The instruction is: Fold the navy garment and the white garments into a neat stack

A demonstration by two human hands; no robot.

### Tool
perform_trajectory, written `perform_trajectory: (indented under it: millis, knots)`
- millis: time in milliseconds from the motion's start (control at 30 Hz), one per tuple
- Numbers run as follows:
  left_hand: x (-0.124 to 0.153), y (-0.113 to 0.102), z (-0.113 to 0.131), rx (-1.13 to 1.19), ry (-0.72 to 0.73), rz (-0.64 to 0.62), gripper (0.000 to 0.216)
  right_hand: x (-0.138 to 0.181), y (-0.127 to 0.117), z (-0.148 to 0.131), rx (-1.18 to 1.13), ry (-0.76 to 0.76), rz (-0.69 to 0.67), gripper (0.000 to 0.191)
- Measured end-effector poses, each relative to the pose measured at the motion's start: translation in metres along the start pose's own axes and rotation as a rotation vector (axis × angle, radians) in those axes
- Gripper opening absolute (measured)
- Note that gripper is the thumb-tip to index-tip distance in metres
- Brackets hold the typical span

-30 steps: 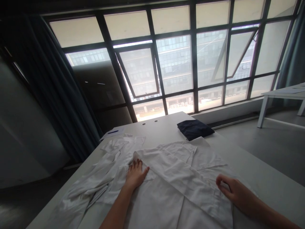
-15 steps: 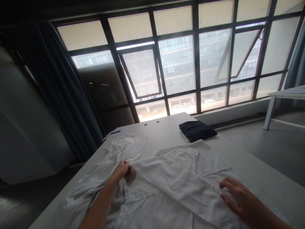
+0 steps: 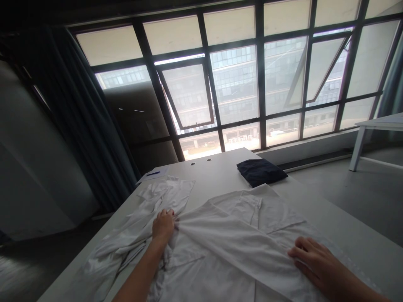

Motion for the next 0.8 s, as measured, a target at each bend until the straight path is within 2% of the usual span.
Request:
perform_trajectory:
  millis: [100, 200, 267, 333, 433, 567, 700, 800]
  knots:
    - [0.022, 0.02, 0.046, -0.082, 0.17, -0.04, 0.035, -0.018, -0.001, -0.026, 0.019, -0.033, -0.027, 0.023]
    - [0.048, 0.054, 0.093, -0.118, 0.315, -0.146, 0.048, -0.046, 0.011, -0.062, 0.002, -0.111, -0.093, 0.043]
    - [0.062, 0.074, 0.111, -0.15, 0.348, -0.196, 0.065, -0.063, 0.024, -0.079, -0.003, -0.172, -0.173, 0.059]
    - [0.067, 0.083, 0.114, -0.185, 0.347, -0.226, 0.071, -0.074, 0.034, -0.084, -0.013, -0.237, -0.228, 0.067]
    - [0.062, 0.079, 0.094, -0.222, 0.299, -0.234, 0.07, -0.077, 0.039, -0.066, -0.023, -0.285, -0.243, 0.069]
    - [0.053, 0.062, 0.049, -0.292, 0.212, -0.191, 0.07, -0.065, 0.033, -0.014, 0.035, -0.197, -0.192, 0.069]
    - [0.049, 0.044, 0.007, -0.389, 0.141, -0.036, 0.072, -0.054, 0.027, 0.037, 0.088, -0.091, -0.144, 0.062]
    - [0.042, 0.027, -0.021, -0.358, 0.079, 0.039, 0.064, -0.063, 0.019, 0.069, 0.121, 0.028, -0.022, 0.057]
Point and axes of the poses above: each hand's wrist, its own x-axis away from the middle knuckle, its own y-axis out of the palm, z = x × y, the point moved 4 cm from there along -x, towards the middle knuckle, and after that the axes turned 4 degrees about x, right-handed, at the moved point
